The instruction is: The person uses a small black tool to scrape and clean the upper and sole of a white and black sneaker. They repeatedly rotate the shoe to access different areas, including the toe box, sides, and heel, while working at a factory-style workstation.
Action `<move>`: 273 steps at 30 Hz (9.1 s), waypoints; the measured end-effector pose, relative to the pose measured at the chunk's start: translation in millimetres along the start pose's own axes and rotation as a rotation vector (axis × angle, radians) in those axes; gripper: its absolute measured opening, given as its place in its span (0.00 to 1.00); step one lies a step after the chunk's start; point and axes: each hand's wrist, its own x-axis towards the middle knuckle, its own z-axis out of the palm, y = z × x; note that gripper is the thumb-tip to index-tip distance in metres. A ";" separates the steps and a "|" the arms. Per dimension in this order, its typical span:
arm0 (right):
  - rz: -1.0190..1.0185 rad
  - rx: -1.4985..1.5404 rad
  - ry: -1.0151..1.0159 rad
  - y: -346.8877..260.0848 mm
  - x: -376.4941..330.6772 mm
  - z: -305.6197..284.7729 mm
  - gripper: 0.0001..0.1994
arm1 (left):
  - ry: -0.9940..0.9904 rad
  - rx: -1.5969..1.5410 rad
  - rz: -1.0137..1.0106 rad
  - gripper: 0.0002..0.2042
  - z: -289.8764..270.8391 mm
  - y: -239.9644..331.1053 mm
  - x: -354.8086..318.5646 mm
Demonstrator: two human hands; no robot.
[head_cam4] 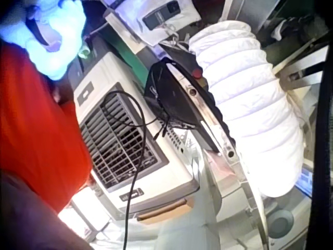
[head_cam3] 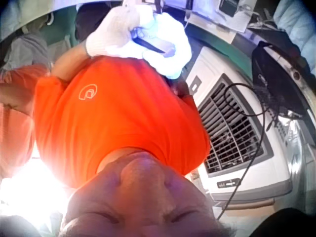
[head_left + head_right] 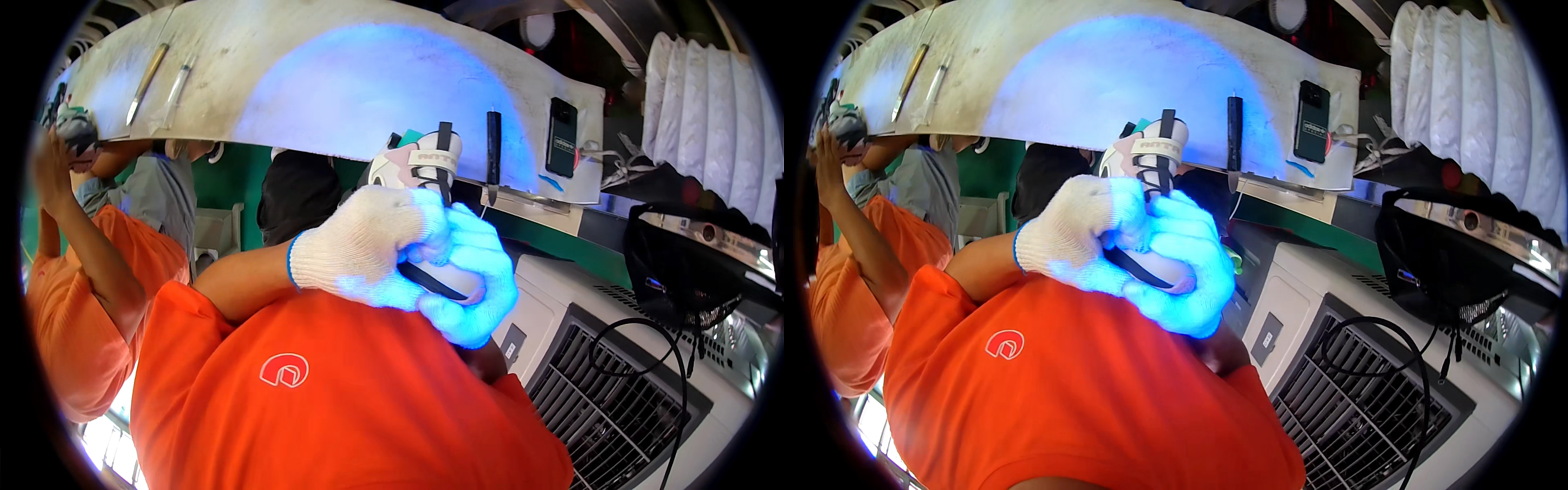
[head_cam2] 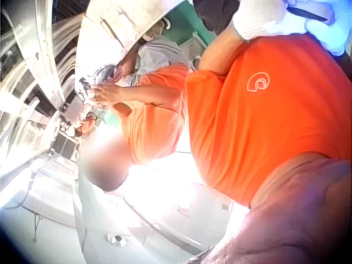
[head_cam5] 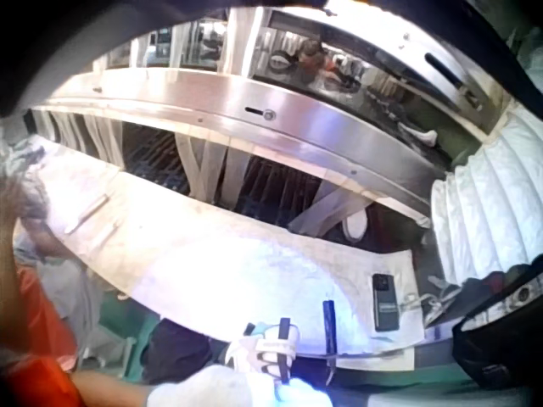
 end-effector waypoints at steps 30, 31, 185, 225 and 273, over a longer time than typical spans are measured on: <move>0.190 -0.192 -0.290 -36.3 48.3 -0.3 0.40 | 0.310 -0.115 -0.004 0.39 -19.5 -40.3 -45.5; 0.194 -0.234 -0.326 -37.8 50.4 1.9 0.40 | 0.333 -0.077 -0.043 0.40 -18.2 -46.1 -59.2; 0.092 -0.367 0.484 20.0 144.0 -4.0 0.10 | 0.718 -0.044 -0.512 0.60 35.1 -86.4 57.3; 0.386 -0.121 -0.278 17.6 -42.0 18.2 0.29 | 0.226 0.379 -0.171 0.27 25.4 -17.8 -93.3; 0.510 -0.428 -0.054 29.3 -14.9 40.7 0.55 | 0.111 -0.209 -0.538 0.59 -8.1 -51.2 -83.7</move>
